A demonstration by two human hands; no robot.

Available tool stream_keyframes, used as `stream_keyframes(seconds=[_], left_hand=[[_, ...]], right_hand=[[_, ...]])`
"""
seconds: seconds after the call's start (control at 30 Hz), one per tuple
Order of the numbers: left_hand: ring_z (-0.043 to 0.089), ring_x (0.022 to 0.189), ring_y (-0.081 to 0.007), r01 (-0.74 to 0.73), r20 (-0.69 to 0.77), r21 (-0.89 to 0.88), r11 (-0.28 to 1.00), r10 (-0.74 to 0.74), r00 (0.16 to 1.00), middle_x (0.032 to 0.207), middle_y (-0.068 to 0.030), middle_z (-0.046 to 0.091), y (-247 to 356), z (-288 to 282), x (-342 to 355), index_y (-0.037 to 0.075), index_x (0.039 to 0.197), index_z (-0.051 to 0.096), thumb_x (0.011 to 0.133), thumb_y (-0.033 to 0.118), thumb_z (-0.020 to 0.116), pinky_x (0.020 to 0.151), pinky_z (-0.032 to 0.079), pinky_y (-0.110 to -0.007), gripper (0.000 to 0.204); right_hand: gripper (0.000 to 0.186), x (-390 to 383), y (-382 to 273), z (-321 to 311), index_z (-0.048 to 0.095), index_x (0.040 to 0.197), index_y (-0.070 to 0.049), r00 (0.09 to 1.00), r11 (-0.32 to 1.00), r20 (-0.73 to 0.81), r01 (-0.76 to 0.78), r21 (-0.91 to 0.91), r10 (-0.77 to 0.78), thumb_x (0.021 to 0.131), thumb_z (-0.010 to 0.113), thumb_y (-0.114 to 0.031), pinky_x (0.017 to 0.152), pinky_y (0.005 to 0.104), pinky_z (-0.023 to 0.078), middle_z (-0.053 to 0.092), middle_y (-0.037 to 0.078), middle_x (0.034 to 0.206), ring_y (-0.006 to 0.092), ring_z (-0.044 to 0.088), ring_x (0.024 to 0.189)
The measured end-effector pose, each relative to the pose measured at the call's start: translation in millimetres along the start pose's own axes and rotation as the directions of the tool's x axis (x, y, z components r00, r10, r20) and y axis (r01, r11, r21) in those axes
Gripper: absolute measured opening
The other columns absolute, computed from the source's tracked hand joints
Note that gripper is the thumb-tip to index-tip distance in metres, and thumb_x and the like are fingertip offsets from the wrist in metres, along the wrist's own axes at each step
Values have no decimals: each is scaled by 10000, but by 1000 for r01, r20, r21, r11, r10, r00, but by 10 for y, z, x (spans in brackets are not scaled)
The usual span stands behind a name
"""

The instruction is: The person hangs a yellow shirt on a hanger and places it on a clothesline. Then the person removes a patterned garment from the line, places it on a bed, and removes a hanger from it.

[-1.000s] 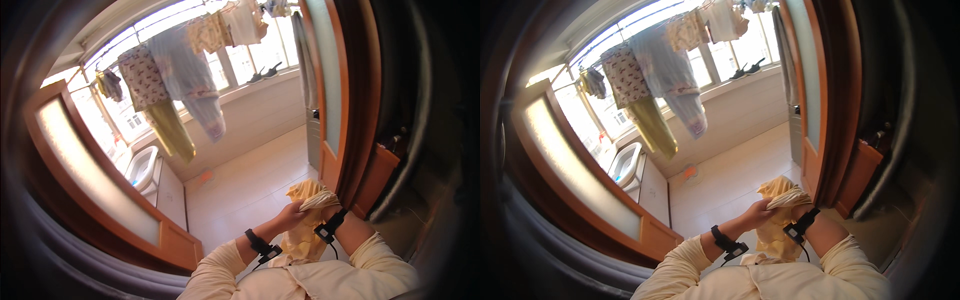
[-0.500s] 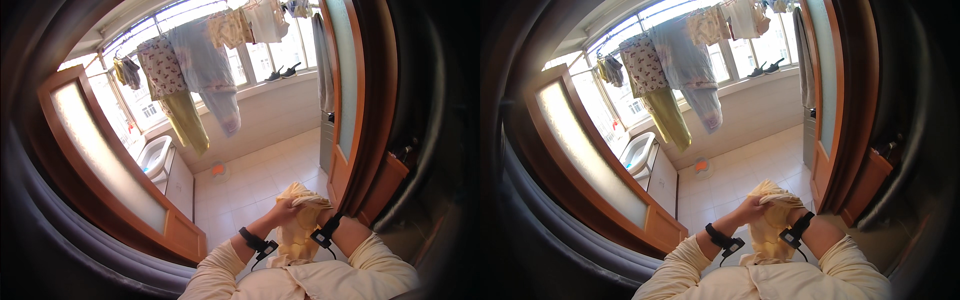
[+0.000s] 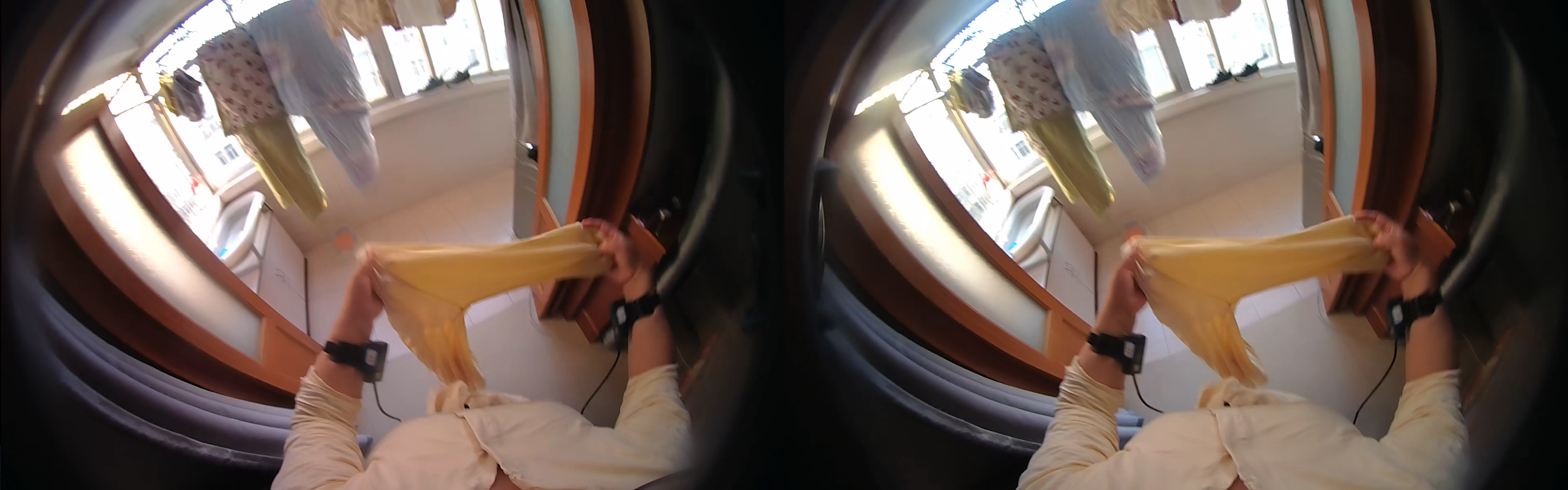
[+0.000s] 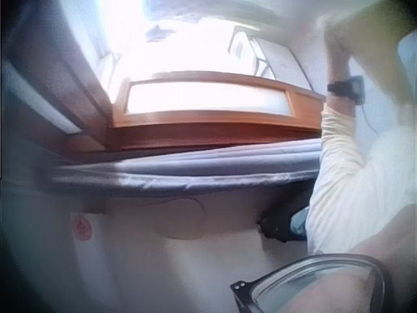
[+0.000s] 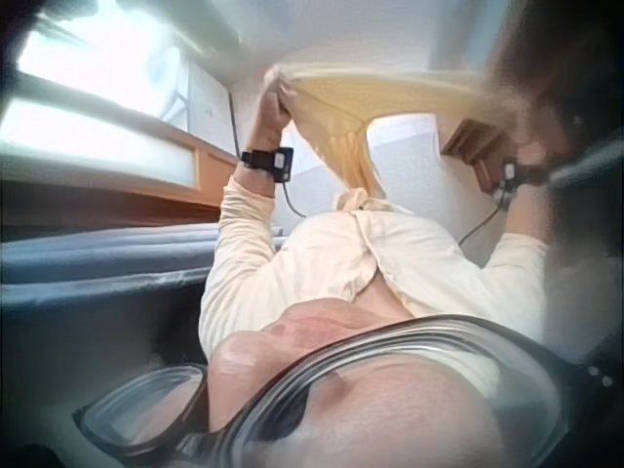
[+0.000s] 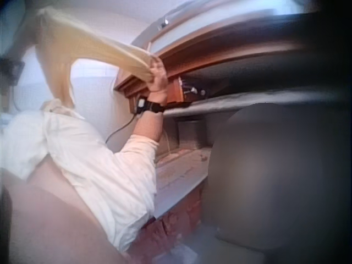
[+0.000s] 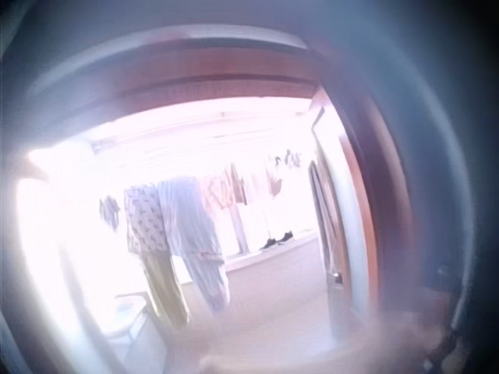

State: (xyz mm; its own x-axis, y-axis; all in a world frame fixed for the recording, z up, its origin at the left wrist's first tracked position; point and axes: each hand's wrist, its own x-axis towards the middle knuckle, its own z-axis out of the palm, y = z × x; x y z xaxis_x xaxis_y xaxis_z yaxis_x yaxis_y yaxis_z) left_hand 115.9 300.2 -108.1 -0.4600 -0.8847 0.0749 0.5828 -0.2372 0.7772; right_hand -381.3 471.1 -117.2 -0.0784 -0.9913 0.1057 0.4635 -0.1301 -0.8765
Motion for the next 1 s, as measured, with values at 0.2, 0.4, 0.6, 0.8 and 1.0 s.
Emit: stream_keyframes(seconds=[0.2,0.4,0.6,0.8,1.0], left_hand=[[583,1033,-153,-224,241,525,821,109,964,1118,-50,623,-129,656,-17,9,1221,556,949,200,619,879,475,-310,338],[616,880,-355,-681,680,732,-11,86,728,909,-201,634,-461,1252,68,-8,934,648,883,242,669,768,491,-386,256],[602,987,-340,-533,656,725,-436,203,727,1013,-129,647,-446,878,269,57,1051,632,832,262,694,883,479,-426,306],[414,1251,-219,-268,589,520,-811,114,800,1213,-39,536,-1006,-345,188,143,1031,598,772,167,657,1024,335,-419,266],[449,1127,-307,-51,403,884,-465,702,588,1180,-104,500,-1110,-903,342,135,1120,506,792,222,637,964,323,-484,363]], right_hand=[[316,143,77,-225,651,958,31,634,81,-296,-346,-935,-714,749,702,-201,689,384,515,668,149,802,182,630,763],[666,358,1032,1708,469,1328,-52,906,471,347,422,-774,-241,799,717,-371,1027,370,414,501,218,1316,320,501,1226],[254,629,965,1975,611,999,-46,865,467,-55,215,-858,-499,842,632,-244,741,400,541,678,188,864,374,661,845],[225,643,606,1850,614,991,-65,647,136,120,331,-934,-753,822,641,-211,718,416,542,674,192,854,370,660,839],[147,507,148,1517,569,978,-14,603,95,91,269,-958,-792,869,497,-80,746,409,503,640,236,913,400,632,870]])
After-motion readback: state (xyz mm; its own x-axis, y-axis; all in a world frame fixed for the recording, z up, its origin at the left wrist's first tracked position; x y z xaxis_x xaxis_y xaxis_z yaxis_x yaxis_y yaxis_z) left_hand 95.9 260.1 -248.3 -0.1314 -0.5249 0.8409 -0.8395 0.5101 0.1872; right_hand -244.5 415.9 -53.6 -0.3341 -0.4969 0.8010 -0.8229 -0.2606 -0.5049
